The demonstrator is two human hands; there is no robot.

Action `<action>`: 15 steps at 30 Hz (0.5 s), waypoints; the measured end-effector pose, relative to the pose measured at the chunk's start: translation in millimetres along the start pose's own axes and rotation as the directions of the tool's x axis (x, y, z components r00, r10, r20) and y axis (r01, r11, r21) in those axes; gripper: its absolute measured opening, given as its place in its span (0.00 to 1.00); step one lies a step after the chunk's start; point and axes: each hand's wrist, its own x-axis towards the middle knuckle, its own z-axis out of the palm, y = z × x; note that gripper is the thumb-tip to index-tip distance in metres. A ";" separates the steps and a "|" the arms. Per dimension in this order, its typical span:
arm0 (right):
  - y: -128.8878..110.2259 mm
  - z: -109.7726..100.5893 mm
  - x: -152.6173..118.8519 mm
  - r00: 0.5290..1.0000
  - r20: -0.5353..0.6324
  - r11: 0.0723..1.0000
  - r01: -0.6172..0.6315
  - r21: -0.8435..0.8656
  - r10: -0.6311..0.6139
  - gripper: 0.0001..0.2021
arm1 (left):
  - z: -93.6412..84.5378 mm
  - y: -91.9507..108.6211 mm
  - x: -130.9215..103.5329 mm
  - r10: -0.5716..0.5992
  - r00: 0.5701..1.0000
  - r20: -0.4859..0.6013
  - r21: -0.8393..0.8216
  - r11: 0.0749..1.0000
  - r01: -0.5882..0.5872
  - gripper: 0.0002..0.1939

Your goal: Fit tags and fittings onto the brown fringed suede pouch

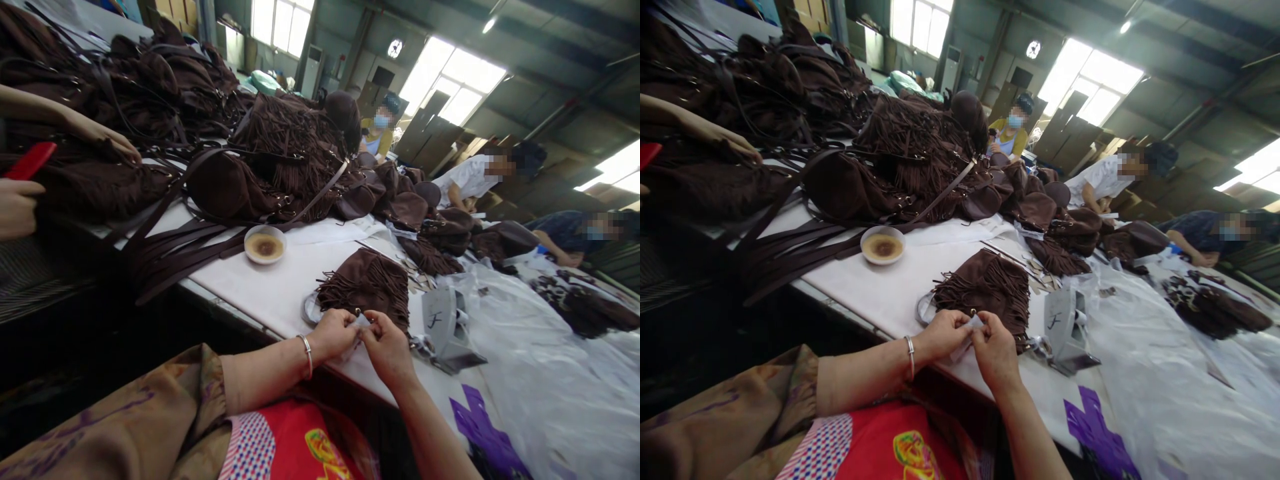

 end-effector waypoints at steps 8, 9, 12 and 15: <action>2.3 4.0 -2.0 0.999 -0.036 0.999 -0.038 0.002 0.038 0.19 | -2.4 2.6 -1.5 -0.113 0.990 0.090 -0.286 0.949 0.134 0.12; 3.0 3.8 -2.8 0.997 -0.049 0.998 -0.050 0.027 0.051 0.20 | -1.6 4.2 -2.1 -0.128 0.988 0.089 -0.315 0.937 0.149 0.12; 11.0 3.2 -7.4 0.987 -0.105 0.986 -0.111 0.126 0.124 0.24 | 1.2 7.5 -3.0 -0.145 0.984 0.104 -0.419 0.891 0.176 0.13; 26.2 4.7 -14.3 0.958 -0.145 0.947 -0.207 0.245 0.247 0.24 | 3.2 7.6 -2.6 -0.166 0.975 0.145 -0.495 0.841 0.217 0.16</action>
